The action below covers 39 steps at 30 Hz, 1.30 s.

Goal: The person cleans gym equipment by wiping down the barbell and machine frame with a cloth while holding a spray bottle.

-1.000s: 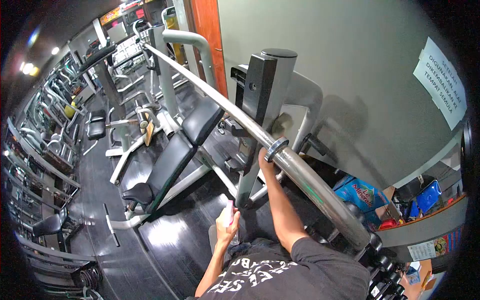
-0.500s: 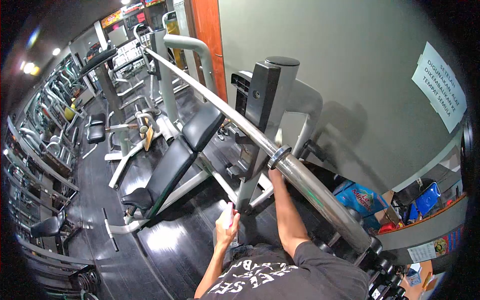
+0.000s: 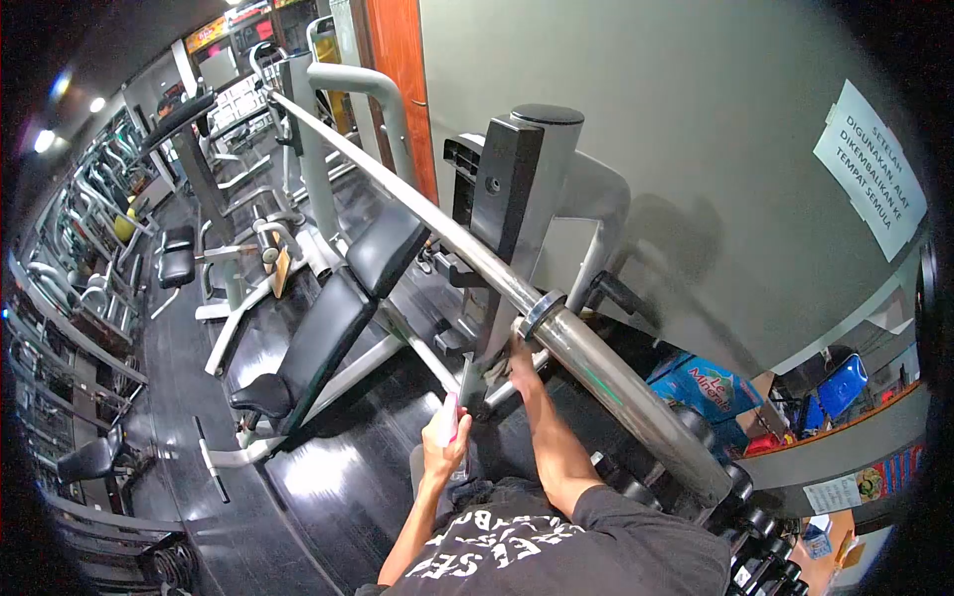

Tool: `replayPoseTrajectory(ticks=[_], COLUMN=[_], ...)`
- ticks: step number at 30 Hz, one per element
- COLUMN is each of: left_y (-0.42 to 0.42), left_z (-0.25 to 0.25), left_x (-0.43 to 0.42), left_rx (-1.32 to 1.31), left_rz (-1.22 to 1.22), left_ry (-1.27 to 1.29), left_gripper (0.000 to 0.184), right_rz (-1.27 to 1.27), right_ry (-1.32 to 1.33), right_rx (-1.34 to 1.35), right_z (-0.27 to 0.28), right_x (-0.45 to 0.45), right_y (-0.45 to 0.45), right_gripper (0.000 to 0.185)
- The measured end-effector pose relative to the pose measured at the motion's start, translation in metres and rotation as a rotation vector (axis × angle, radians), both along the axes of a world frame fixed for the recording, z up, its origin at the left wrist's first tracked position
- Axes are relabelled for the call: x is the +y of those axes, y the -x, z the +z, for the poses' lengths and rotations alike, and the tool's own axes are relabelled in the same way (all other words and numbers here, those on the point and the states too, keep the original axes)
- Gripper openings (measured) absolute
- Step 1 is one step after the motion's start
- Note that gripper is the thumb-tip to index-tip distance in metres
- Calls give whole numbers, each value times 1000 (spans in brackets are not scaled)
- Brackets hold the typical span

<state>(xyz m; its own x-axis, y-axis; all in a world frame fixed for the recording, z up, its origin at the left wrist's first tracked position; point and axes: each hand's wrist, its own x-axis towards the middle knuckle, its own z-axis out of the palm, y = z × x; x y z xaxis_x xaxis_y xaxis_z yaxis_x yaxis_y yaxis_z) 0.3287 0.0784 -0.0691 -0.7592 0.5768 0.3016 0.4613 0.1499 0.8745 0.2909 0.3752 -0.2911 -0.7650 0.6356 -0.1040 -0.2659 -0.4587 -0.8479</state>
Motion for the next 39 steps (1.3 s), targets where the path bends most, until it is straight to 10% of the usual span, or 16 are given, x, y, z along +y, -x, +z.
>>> replayPoseTrajectory(ticks=[3,5,11,16,19,25,31,39], left_y=[-4,-1,-4,-4,-3,-4,-12,-1], left_z=[6,1,16,12,19,7,12,-8], left_x=[0,-1,-5,-7,-5,-2,-22,-51], left_rx=[-76,-58,-117,-29,-86,67,-14,98], left_rz=[-33,-35,-19,-38,-58,-78,-87,-13], left_ry=[68,25,36,56,70,30,34,11], left_gripper=[41,42,41,32,31,30,40,48], right_rz=[-274,-328,-526,-844,-765,-308,-373,-329], right_ry=[240,301,42,-1133,-1114,-812,308,-1261], right_rx=[-130,-447,145,-339,-483,-770,131,-664], right_z=[-25,123,189,183,134,71,91,228], right_x=[-14,-50,-34,-70,-92,-115,-53,-47], right_y=[10,-9,-21,-8,-20,-68,-55,-95], right_gripper=[39,39,46,26,16,24,41,45])
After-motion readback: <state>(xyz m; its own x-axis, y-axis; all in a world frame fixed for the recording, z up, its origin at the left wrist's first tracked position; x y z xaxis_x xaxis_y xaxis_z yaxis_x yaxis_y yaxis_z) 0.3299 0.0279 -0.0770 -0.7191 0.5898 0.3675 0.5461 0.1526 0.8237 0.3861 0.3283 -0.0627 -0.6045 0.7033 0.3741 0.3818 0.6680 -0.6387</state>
